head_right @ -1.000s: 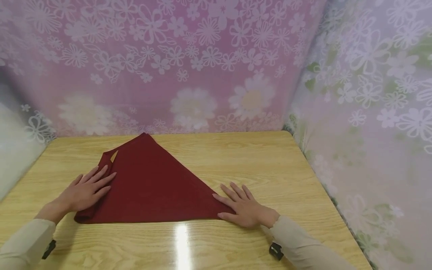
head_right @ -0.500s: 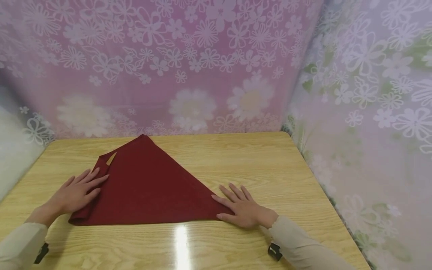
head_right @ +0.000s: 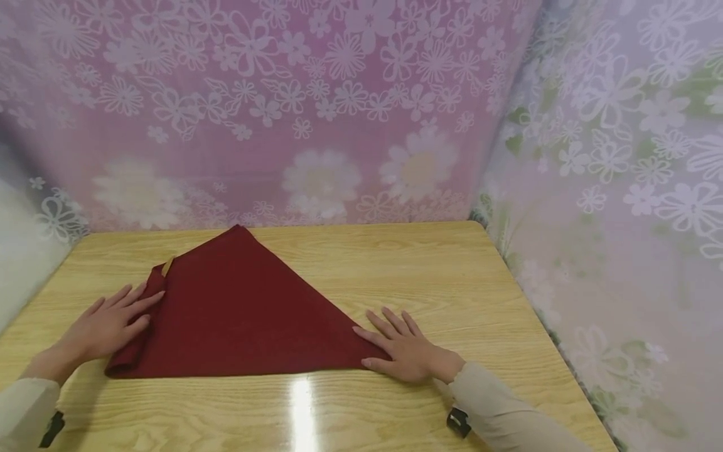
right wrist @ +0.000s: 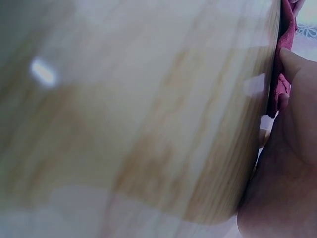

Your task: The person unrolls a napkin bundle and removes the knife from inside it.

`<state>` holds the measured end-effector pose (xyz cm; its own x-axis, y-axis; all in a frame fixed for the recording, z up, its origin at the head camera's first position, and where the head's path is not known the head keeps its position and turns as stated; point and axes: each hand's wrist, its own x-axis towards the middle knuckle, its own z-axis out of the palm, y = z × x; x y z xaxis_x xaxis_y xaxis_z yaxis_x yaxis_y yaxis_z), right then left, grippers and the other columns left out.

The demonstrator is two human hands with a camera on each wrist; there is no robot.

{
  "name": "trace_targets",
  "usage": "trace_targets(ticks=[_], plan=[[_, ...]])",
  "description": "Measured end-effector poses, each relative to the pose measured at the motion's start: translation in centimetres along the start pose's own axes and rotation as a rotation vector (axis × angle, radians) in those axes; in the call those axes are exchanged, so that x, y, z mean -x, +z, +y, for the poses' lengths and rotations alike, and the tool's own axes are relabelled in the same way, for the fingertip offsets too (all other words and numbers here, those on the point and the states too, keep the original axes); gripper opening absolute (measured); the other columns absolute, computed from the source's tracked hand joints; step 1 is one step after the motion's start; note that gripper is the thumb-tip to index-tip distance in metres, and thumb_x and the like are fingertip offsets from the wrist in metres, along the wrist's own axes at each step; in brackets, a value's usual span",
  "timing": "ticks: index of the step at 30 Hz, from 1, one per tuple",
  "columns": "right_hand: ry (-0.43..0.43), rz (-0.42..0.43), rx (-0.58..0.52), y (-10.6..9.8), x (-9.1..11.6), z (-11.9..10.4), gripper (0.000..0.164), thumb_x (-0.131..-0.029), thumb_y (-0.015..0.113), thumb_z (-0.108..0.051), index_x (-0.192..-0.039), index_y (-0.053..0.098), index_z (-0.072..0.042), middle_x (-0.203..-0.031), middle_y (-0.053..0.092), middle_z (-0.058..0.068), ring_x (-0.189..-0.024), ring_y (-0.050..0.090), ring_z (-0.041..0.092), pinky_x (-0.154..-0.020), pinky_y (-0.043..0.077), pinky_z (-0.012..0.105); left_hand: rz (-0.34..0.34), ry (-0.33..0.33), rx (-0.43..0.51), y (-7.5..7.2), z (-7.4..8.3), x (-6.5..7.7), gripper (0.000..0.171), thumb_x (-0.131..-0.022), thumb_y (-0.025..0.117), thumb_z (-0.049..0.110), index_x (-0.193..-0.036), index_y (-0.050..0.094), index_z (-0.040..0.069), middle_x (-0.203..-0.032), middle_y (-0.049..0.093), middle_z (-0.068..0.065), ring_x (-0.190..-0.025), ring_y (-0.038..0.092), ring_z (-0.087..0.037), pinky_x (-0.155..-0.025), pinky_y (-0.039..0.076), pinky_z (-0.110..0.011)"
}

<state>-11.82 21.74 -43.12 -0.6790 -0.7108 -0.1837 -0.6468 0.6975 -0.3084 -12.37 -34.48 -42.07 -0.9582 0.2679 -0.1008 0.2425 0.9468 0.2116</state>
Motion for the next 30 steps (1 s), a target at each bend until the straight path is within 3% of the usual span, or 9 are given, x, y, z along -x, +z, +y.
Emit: trace_targets(ticks=[17,25,30], plan=[[-0.004,0.008,-0.004,0.0,0.0,0.0,0.061,-0.100,0.035,-0.054,-0.154,0.023,-0.027,-0.160,0.005,0.006,-0.144,-0.002,0.033,-0.109,-0.002,0.059,-0.010,-0.009,0.013,-0.2,-0.6,0.6,0.054,-0.104,0.034,0.039,-0.151,0.031,0.013,-0.150,0.021,-0.029,-0.137,0.013,-0.049,-0.101,0.011,-0.070],[-0.015,0.026,-0.011,0.0,0.1,0.0,0.060,-0.100,0.037,-0.051,-0.154,0.024,-0.025,-0.159,0.008,0.009,-0.143,0.000,0.037,-0.108,0.000,0.062,0.066,0.061,-0.050,-0.4,1.2,0.1,0.058,-0.102,0.039,0.043,-0.152,0.029,0.016,-0.154,0.018,-0.024,-0.140,0.013,-0.043,-0.104,0.011,-0.067],[-0.021,0.030,-0.010,0.2,-0.1,0.1,0.061,-0.100,0.037,-0.052,-0.154,0.023,-0.027,-0.159,0.007,0.008,-0.144,-0.001,0.036,-0.109,-0.001,0.061,0.046,0.069,-0.027,-0.5,2.1,-0.2,0.062,-0.100,0.041,0.048,-0.151,0.031,0.014,-0.153,0.019,-0.025,-0.141,0.010,-0.041,-0.105,0.012,-0.066]])
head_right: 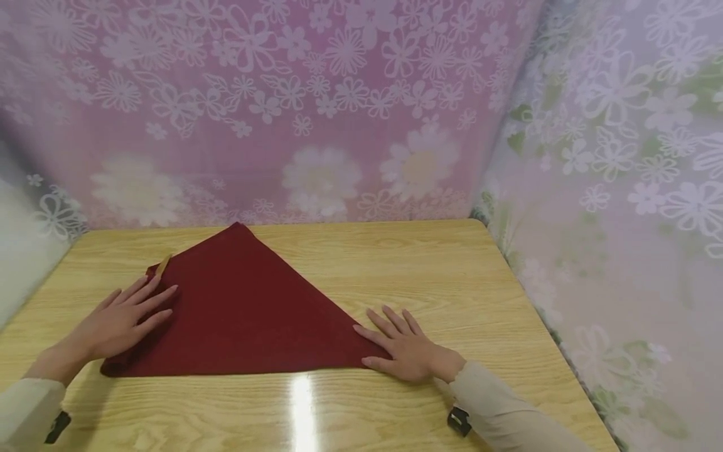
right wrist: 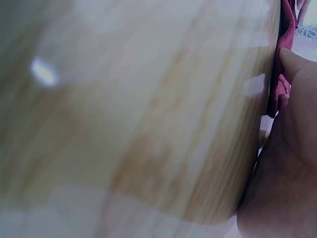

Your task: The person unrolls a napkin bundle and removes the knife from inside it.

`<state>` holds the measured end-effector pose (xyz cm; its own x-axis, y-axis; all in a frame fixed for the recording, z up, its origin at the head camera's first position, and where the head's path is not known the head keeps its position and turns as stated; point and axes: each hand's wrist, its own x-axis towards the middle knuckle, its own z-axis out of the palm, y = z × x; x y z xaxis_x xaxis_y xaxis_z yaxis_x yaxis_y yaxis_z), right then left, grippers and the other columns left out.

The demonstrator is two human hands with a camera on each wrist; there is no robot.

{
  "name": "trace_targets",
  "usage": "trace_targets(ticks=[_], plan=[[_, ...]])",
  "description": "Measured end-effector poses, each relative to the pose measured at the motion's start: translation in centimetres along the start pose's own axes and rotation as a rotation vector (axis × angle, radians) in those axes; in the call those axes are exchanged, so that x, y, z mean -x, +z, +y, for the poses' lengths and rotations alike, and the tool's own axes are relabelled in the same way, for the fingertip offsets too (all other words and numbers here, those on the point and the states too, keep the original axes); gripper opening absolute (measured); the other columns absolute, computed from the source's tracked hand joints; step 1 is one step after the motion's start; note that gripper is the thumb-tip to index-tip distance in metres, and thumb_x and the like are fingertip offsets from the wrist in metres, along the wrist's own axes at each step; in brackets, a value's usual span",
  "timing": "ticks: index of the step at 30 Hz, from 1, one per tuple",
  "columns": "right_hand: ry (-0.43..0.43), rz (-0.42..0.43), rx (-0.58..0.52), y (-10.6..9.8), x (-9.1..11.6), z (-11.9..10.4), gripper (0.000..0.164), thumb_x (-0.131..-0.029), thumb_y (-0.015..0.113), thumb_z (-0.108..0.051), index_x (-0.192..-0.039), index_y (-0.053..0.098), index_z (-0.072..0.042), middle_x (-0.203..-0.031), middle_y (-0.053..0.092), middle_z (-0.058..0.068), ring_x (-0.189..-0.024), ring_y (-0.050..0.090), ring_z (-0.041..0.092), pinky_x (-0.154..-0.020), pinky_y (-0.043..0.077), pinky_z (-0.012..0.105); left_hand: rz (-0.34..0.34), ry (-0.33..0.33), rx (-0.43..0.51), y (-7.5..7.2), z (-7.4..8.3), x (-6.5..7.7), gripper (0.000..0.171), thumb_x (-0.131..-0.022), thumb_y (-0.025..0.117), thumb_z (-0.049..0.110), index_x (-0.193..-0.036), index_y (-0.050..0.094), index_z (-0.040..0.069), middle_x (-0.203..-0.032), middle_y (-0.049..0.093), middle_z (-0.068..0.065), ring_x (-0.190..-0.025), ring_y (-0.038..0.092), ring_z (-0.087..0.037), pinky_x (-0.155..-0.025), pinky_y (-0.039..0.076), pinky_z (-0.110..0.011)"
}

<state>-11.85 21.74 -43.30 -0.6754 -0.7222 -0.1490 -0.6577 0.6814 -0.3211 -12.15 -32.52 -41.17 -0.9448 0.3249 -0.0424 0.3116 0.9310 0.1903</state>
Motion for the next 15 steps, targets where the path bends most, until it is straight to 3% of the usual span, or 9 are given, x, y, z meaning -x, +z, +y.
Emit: trace_targets(ticks=[7,15], plan=[[0.007,-0.011,0.000,0.1,-0.1,0.1,0.061,-0.100,0.037,-0.053,-0.154,0.023,-0.028,-0.160,0.006,0.006,-0.144,-0.002,0.034,-0.109,-0.001,0.060,-0.042,-0.014,-0.016,0.7,-0.9,0.3,0.062,-0.100,0.043,0.047,-0.148,0.038,0.008,-0.153,0.021,-0.025,-0.140,0.013,-0.044,-0.103,0.015,-0.068],[0.014,-0.015,0.017,-0.3,0.0,-0.2,0.061,-0.100,0.036,-0.053,-0.154,0.023,-0.026,-0.160,0.007,0.007,-0.144,-0.001,0.035,-0.109,0.000,0.061,-0.047,-0.009,0.001,0.9,-2.7,1.1,0.056,-0.102,0.041,0.041,-0.151,0.033,0.014,-0.154,0.016,-0.023,-0.139,0.013,-0.045,-0.100,0.016,-0.070]])
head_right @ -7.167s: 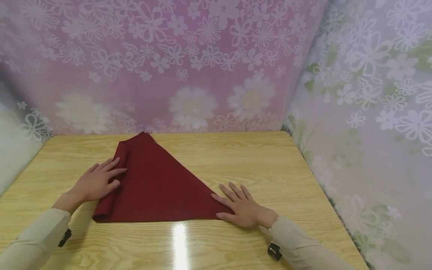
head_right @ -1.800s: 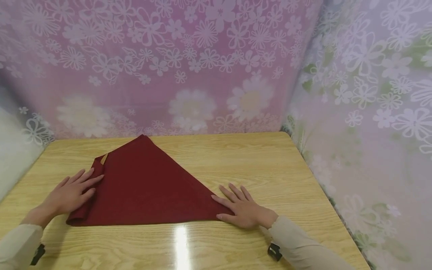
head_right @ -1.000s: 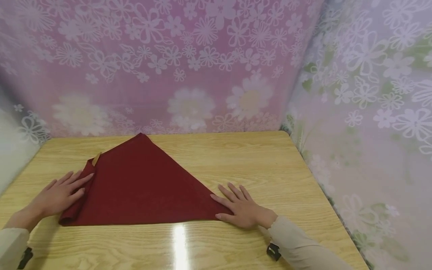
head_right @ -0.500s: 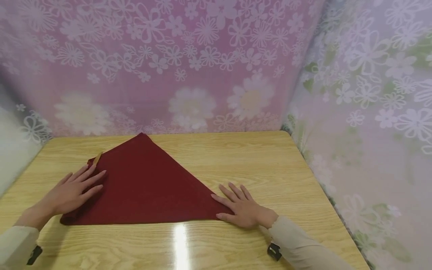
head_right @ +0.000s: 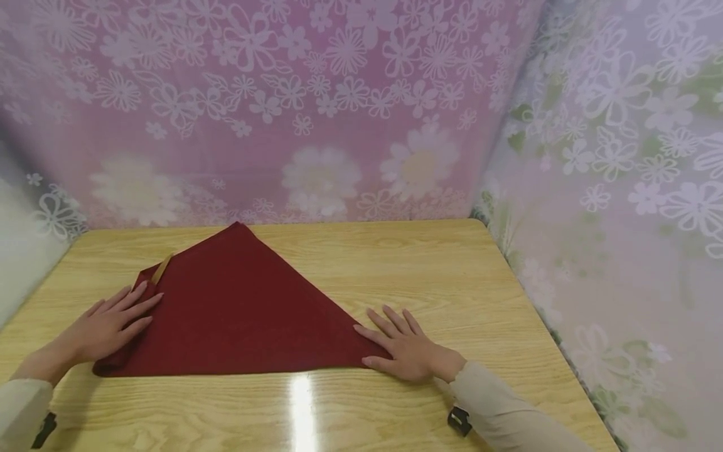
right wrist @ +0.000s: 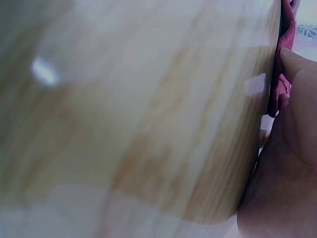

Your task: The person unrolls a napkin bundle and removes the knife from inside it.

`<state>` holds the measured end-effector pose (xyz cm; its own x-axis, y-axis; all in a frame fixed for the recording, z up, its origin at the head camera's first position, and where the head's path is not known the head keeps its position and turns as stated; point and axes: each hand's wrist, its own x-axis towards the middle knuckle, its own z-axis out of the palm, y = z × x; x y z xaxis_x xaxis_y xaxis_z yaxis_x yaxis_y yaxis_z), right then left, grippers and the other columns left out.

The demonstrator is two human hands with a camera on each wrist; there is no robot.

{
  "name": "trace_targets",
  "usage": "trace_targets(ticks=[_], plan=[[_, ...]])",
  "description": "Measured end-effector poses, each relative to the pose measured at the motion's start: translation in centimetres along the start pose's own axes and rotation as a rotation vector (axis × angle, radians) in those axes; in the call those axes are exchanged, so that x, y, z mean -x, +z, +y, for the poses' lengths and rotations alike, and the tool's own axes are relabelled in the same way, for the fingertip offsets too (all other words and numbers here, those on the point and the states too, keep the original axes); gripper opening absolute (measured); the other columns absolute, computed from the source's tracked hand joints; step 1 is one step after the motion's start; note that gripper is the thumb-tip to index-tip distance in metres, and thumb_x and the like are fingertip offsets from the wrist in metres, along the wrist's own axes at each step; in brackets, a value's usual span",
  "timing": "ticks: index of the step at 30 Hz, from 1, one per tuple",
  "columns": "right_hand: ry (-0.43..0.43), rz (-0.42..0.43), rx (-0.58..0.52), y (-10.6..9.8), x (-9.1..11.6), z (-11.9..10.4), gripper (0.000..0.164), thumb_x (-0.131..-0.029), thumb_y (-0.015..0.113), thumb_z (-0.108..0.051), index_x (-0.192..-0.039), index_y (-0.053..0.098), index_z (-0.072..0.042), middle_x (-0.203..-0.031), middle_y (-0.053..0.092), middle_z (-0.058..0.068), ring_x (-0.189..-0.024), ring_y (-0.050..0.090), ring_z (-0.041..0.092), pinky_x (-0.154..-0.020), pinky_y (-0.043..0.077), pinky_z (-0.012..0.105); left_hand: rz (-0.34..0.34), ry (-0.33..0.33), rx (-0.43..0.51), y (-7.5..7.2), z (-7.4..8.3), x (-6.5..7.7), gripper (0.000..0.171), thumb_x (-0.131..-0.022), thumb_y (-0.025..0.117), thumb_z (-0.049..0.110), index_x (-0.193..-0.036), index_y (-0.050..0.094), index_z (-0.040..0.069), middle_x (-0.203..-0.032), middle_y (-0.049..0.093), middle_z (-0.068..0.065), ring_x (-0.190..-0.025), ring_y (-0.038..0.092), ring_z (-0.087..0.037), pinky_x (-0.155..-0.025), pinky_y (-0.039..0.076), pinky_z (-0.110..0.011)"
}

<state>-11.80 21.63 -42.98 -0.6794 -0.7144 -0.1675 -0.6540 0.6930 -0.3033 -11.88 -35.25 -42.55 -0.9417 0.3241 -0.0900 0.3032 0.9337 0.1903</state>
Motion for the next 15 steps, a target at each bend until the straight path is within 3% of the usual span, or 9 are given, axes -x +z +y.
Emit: trace_targets(ticks=[6,15], plan=[[0.002,-0.003,0.002,0.1,0.0,0.0,0.061,-0.100,0.035,-0.054,-0.154,0.023,-0.027,-0.160,0.006,0.007,-0.144,-0.001,0.035,-0.109,0.000,0.060,0.002,-0.023,0.005,0.0,-1.0,0.4,0.052,-0.104,0.037,0.037,-0.151,0.033,0.015,-0.155,0.017,-0.023,-0.139,0.014,-0.045,-0.100,0.016,-0.069],[-0.022,0.036,-0.017,0.2,0.0,0.1,0.060,-0.100,0.040,-0.049,-0.153,0.026,-0.024,-0.159,0.010,0.010,-0.143,0.002,0.038,-0.108,0.002,0.063,-0.019,-0.053,0.027,-0.5,-1.2,0.8,0.053,-0.104,0.035,0.039,-0.151,0.032,0.015,-0.153,0.018,-0.025,-0.138,0.012,-0.047,-0.100,0.015,-0.070]])
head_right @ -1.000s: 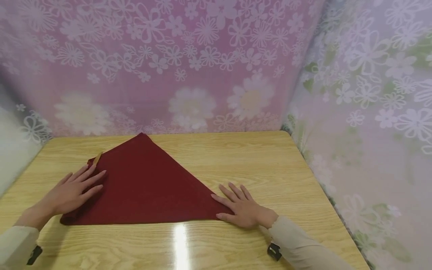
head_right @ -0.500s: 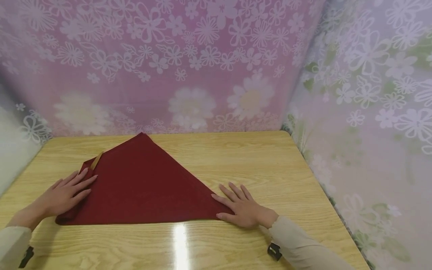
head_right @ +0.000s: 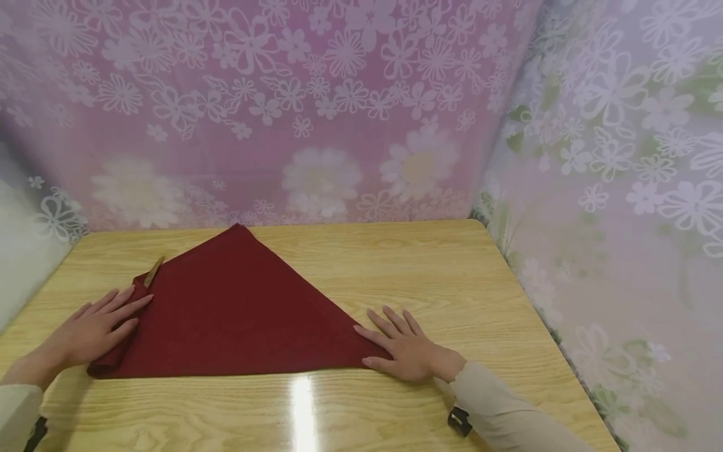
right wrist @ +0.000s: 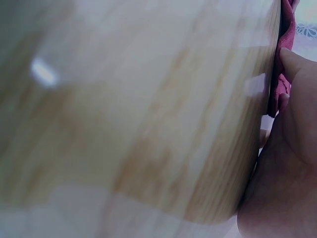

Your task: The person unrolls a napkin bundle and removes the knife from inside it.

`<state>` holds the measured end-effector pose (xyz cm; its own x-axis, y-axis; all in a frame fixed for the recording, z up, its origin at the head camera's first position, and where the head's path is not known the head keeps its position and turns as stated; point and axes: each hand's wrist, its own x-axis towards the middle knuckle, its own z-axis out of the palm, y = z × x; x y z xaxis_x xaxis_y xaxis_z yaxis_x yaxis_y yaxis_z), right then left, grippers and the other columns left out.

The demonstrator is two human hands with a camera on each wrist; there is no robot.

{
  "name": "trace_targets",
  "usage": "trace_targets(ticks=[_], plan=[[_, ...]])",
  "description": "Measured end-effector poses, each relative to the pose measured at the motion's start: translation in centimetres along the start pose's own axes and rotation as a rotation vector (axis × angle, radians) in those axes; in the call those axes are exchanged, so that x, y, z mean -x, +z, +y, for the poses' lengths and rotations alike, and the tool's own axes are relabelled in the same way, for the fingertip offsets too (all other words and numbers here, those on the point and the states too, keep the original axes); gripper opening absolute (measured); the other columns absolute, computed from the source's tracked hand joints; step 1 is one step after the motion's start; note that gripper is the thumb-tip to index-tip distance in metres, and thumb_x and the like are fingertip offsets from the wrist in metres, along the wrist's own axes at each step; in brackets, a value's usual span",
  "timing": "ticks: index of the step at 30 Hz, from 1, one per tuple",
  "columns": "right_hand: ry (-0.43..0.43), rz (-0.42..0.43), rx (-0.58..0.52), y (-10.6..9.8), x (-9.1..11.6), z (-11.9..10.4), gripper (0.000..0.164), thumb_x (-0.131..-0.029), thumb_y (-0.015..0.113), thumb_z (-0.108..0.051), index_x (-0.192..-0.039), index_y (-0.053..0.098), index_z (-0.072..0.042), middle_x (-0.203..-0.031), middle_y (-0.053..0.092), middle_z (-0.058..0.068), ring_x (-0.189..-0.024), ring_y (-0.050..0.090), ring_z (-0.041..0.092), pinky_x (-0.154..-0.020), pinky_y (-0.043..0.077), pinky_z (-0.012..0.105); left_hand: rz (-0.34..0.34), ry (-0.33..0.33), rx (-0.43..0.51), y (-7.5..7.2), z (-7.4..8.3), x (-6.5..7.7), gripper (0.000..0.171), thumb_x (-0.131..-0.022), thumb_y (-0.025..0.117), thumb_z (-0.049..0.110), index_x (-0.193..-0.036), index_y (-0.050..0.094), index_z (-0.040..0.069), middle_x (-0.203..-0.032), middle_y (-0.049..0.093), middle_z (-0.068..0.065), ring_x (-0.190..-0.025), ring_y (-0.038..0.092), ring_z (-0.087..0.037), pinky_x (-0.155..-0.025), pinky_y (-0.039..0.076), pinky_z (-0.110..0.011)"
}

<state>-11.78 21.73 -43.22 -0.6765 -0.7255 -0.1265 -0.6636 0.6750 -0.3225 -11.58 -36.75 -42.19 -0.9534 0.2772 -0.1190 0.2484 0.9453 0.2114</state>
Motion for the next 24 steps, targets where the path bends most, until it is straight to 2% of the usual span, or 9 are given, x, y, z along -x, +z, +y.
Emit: trace_targets(ticks=[10,24], plan=[[0.015,-0.015,-0.002,0.1,0.0,0.0,0.061,-0.100,0.037,-0.052,-0.154,0.024,-0.027,-0.159,0.008,0.008,-0.144,-0.001,0.036,-0.108,0.000,0.062,-0.014,-0.029,0.028,0.1,-1.4,0.5,0.055,-0.104,0.031,0.041,-0.151,0.031,0.013,-0.152,0.018,-0.028,-0.137,0.011,-0.049,-0.098,0.014,-0.072],[0.043,-0.049,0.038,-0.1,0.0,-0.2,0.062,-0.099,0.033,-0.056,-0.154,0.021,-0.028,-0.160,0.005,0.005,-0.144,-0.003,0.032,-0.110,-0.001,0.059,0.001,0.000,0.059,0.5,-2.8,1.1,0.053,-0.105,0.033,0.035,-0.154,0.024,0.014,-0.148,0.021,-0.033,-0.137,0.008,-0.051,-0.097,0.016,-0.073]])
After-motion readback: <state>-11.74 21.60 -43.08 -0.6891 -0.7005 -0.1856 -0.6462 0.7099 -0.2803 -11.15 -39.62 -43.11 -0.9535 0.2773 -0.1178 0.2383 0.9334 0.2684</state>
